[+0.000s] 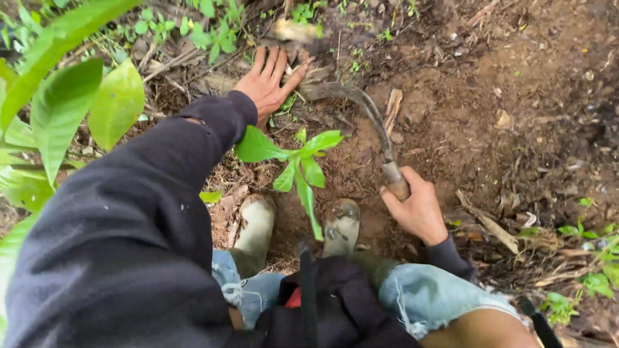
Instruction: The person uses a sickle to cut and remove weeds and debris from around a small plant in a garden. They repeatedly strike the ground and pull away cut vegetation by hand, clearing the area around the plant.
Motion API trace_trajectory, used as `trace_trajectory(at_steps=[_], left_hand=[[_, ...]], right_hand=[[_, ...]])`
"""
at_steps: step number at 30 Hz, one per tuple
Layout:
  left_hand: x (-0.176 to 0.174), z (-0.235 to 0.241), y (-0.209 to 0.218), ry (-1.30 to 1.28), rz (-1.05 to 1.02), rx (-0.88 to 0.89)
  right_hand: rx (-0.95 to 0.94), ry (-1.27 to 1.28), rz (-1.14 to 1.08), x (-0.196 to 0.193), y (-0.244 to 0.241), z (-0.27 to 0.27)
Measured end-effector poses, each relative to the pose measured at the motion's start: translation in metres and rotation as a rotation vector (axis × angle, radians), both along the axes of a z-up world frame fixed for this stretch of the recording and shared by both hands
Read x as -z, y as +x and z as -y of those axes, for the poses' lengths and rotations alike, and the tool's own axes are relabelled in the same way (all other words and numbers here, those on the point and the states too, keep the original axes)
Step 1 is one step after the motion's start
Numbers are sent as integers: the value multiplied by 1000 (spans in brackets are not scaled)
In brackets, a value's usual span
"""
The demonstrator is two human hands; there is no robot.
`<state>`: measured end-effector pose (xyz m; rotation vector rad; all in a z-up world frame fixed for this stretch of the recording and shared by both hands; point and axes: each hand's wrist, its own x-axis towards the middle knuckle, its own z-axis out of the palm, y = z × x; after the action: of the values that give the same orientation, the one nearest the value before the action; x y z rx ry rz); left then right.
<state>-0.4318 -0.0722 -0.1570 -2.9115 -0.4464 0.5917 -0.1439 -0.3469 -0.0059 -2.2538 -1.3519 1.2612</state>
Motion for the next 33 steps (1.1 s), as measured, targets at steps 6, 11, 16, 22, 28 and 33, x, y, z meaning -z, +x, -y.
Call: trace_trajectory(at_steps=[6, 11, 16, 22, 28, 33], left_hand=[[32, -8, 0, 60, 220, 27], [45, -12, 9, -52, 237, -22], [5, -51, 22, -181, 196, -156], [-60, -83, 52, 1, 486, -364], [-70, -52, 48, 306, 655, -447], [-39, -31, 15, 0, 364, -267]], right_hand=[[77, 3, 131, -20, -20, 6], [181, 28, 188, -28, -35, 8], [225, 50, 168, -35, -40, 3], [435, 296, 173, -24, -29, 2], [424, 531, 163, -22, -27, -21], [239, 374, 100, 8, -39, -63]])
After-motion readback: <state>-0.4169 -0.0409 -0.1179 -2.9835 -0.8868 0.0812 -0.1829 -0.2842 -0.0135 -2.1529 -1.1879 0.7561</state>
